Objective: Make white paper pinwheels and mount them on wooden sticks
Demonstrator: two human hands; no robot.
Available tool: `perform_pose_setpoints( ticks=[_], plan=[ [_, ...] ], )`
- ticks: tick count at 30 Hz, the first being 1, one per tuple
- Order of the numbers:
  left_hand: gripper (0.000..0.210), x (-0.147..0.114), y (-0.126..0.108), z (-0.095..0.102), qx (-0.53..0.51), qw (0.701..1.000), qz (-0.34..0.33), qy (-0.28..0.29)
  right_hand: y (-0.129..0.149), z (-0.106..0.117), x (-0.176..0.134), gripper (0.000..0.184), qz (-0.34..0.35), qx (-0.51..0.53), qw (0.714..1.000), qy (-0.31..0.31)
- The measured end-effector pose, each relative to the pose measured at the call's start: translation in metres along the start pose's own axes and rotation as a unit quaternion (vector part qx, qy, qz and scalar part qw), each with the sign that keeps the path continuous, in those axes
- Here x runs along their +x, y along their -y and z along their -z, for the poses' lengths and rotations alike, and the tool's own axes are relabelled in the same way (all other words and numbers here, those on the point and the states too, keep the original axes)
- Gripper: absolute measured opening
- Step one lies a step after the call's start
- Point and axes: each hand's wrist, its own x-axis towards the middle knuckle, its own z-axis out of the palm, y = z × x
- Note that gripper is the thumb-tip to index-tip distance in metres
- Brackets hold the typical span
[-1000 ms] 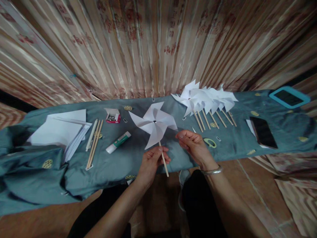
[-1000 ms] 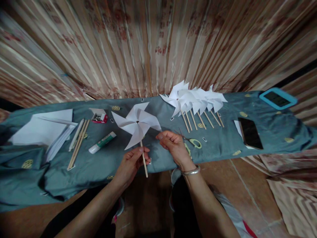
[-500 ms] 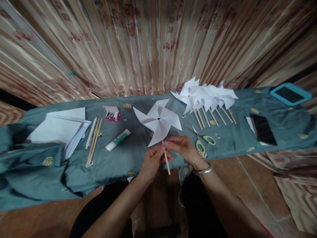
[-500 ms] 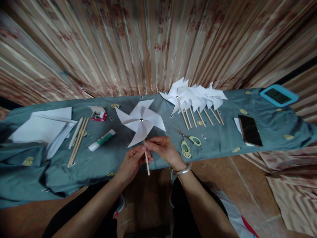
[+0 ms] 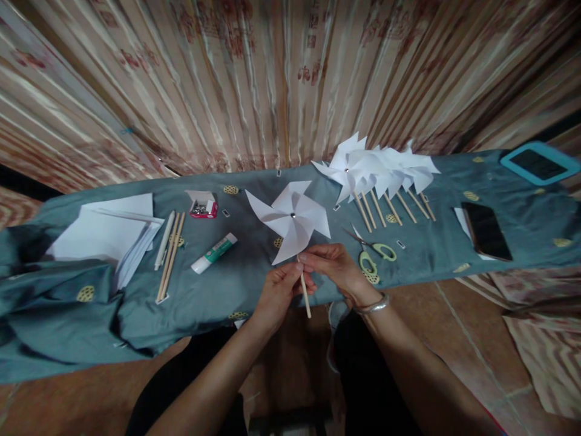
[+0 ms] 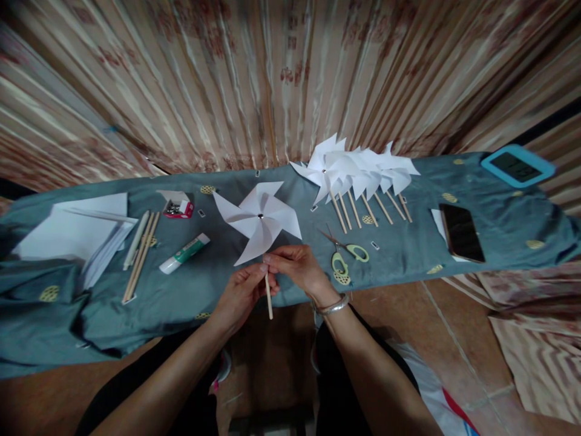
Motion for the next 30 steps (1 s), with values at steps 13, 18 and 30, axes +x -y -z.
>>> perform_pose_setpoints(
  ticks=[13, 18, 30],
  plan=[
    [0.042, -0.0022, 0.0009, 0.0004, -0.005, 1.0, 0.009, -0.017, -0.0028, 0.0053, 0.0044, 0.037, 0.016, -0.031, 0.998, -0.061],
    [0.042, -0.0025, -0.0003, 0.0018, -0.015, 0.998, 0.011, -0.059, -0.0014, 0.0083, 0.0055, 0.029, 0.029, -0.058, 0.995, -0.081],
    [0.044, -0.0012, -0.0024, 0.0043, -0.033, 0.995, 0.021, -0.091, -0.0002, 0.0062, 0.0062, 0.035, 0.046, -0.09, 0.992, -0.074]
  ],
)
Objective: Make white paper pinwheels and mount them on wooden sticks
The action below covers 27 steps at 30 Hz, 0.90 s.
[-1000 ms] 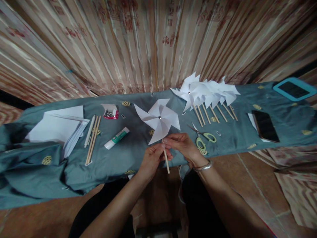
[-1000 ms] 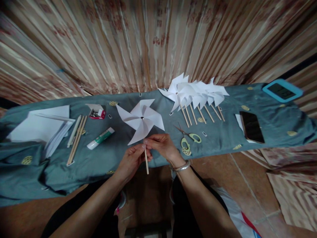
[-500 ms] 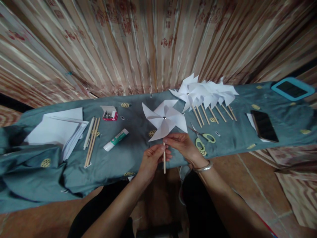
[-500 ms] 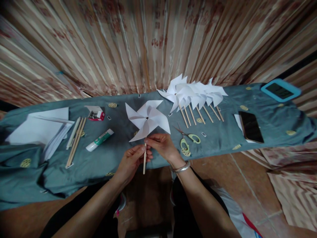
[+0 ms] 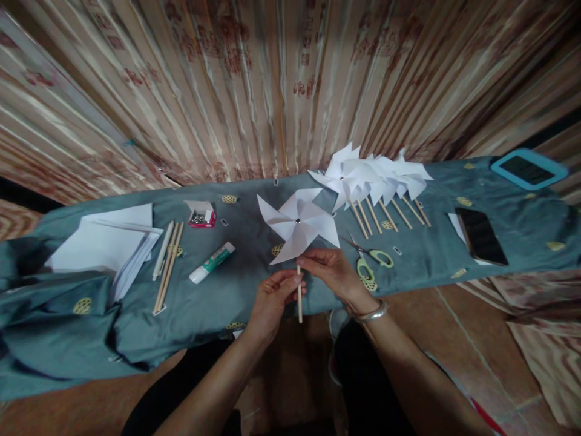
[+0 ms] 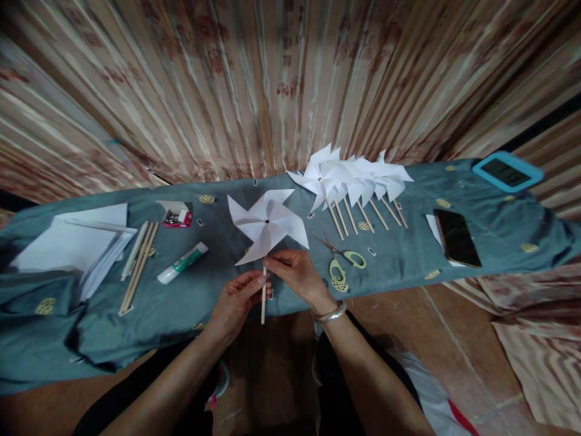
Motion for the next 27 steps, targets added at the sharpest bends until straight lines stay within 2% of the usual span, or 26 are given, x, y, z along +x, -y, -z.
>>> perform_pose_setpoints(
  ticks=[5, 7, 10, 12, 17, 22, 27],
  plan=[
    [0.043, 0.002, -0.005, 0.003, -0.005, 1.0, -0.014, -0.006, 0.011, 0.012, -0.002, 0.043, 0.031, -0.031, 0.998, -0.039],
    [0.042, 0.002, -0.007, 0.005, -0.007, 1.0, -0.016, -0.012, 0.014, 0.023, 0.0, 0.042, 0.043, -0.012, 0.995, -0.094],
    [0.041, 0.002, -0.008, 0.008, -0.006, 1.0, -0.016, -0.016, 0.014, 0.04, 0.006, 0.035, 0.084, 0.004, 0.973, -0.214],
    [0.04, 0.001, -0.008, 0.01, -0.006, 1.0, -0.012, -0.017, 0.01, 0.047, 0.011, 0.03, 0.114, -0.006, 0.961, -0.254],
    [0.04, 0.001, -0.007, 0.011, -0.005, 1.0, -0.008, -0.015, -0.002, 0.047, 0.023, 0.033, 0.133, -0.046, 0.96, -0.241],
    [0.039, 0.001, -0.008, 0.011, 0.002, 1.0, -0.007, -0.025, -0.004, 0.041, 0.026, 0.031, 0.111, -0.049, 0.968, -0.219],
    [0.038, 0.001, -0.009, 0.013, 0.014, 0.999, -0.021, -0.03, -0.002, 0.037, 0.024, 0.029, 0.088, -0.009, 0.973, -0.212]
  ],
)
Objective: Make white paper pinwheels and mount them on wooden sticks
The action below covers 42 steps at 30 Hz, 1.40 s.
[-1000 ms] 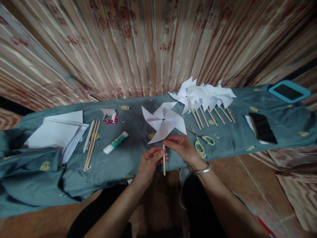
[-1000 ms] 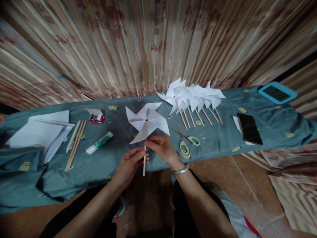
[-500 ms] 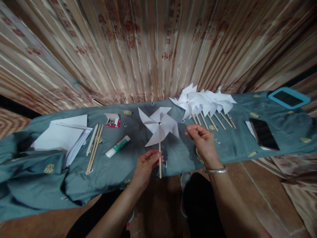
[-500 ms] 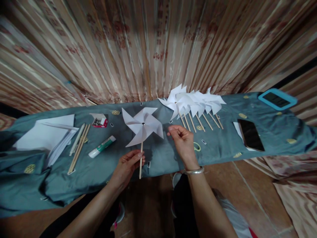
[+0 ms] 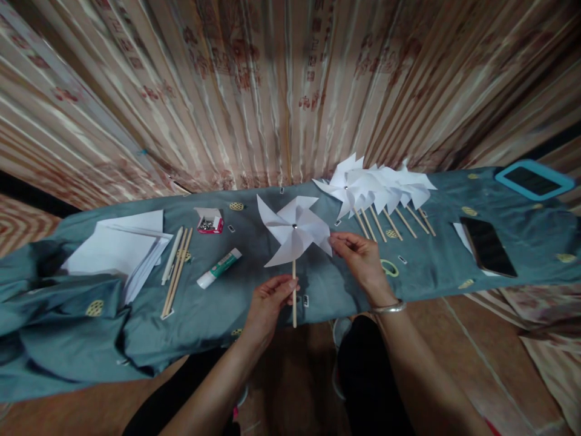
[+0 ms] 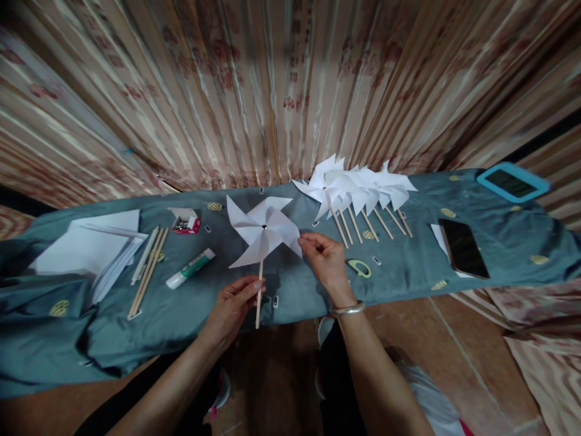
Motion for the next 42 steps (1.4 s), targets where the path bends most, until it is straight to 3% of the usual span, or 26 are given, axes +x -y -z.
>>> perform_pose_setpoints(
  ticks=[5, 42],
  plan=[
    [0.035, 0.001, 0.0, 0.0, 0.014, 1.0, -0.018, 0.005, 0.0, -0.004, -0.002, 0.031, -0.031, 0.027, 0.999, 0.02],
    [0.032, 0.006, 0.008, 0.002, 0.019, 1.0, -0.018, 0.014, 0.008, -0.01, -0.013, 0.031, -0.08, 0.071, 0.993, 0.053]
  ],
)
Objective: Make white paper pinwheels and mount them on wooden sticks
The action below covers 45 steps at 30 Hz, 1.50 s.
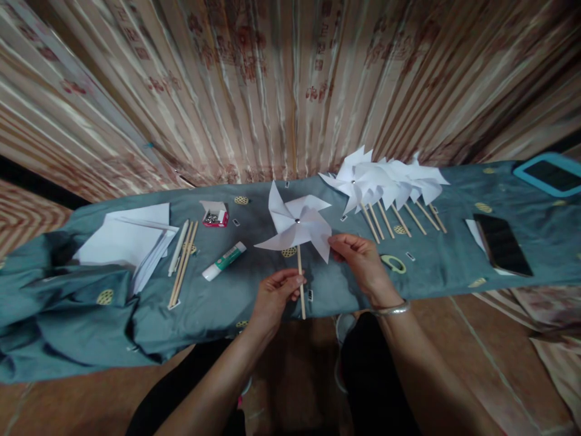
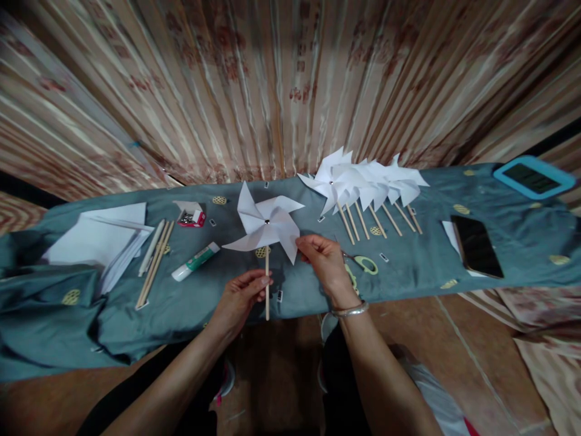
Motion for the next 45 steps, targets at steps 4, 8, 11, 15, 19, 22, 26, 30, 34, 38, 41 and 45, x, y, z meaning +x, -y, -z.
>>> perform_pose_setpoints(
  ticks=[4, 8, 11, 15, 19, 22, 26, 30, 34, 38, 41, 45],
  plan=[
    [0.035, 0.0, -0.002, 0.0, -0.001, 1.0, 0.005, 0.0, 0.001, -0.002, -0.001, 0.031, -0.007, -0.001, 1.0, 0.02],
    [0.036, -0.001, -0.002, 0.0, -0.001, 1.0, 0.005, 0.0, 0.001, -0.002, -0.003, 0.032, -0.007, 0.003, 0.999, 0.036],
    [0.036, -0.001, -0.001, 0.0, 0.0, 1.0, 0.002, 0.0, 0.001, -0.003, -0.003, 0.032, -0.01, 0.003, 0.999, 0.046],
    [0.037, 0.001, -0.001, -0.001, -0.003, 1.0, 0.005, -0.007, 0.001, -0.004, -0.004, 0.031, -0.022, 0.007, 0.998, 0.06],
    [0.039, 0.002, -0.002, -0.002, -0.002, 1.0, 0.01, -0.017, 0.001, -0.005, -0.005, 0.031, -0.038, 0.025, 0.996, 0.075],
    [0.038, 0.002, -0.003, -0.003, 0.0, 1.0, 0.005, -0.016, 0.001, -0.006, -0.006, 0.031, -0.051, 0.042, 0.994, 0.085],
    [0.038, 0.001, -0.003, -0.004, 0.002, 1.0, 0.003, -0.011, 0.0, -0.007, -0.007, 0.031, -0.069, 0.061, 0.992, 0.09],
    [0.036, 0.001, -0.003, -0.006, 0.007, 1.0, 0.002, -0.008, 0.0, -0.008, -0.009, 0.031, -0.073, 0.067, 0.991, 0.094],
    [0.036, 0.002, -0.003, -0.008, 0.006, 1.0, 0.001, -0.006, 0.0, -0.009, -0.011, 0.033, -0.073, 0.068, 0.99, 0.1],
    [0.036, 0.002, -0.002, -0.01, 0.005, 1.0, 0.003, -0.004, 0.0, -0.011, -0.013, 0.036, -0.076, 0.07, 0.989, 0.105],
    [0.035, 0.002, -0.001, -0.011, 0.005, 1.0, -0.002, 0.003, 0.0, -0.013, -0.015, 0.036, -0.071, 0.069, 0.989, 0.107],
    [0.033, 0.001, -0.002, -0.012, 0.006, 1.0, 0.0, 0.013, 0.0, -0.014, -0.016, 0.033, -0.061, 0.059, 0.99, 0.117]
  ],
)
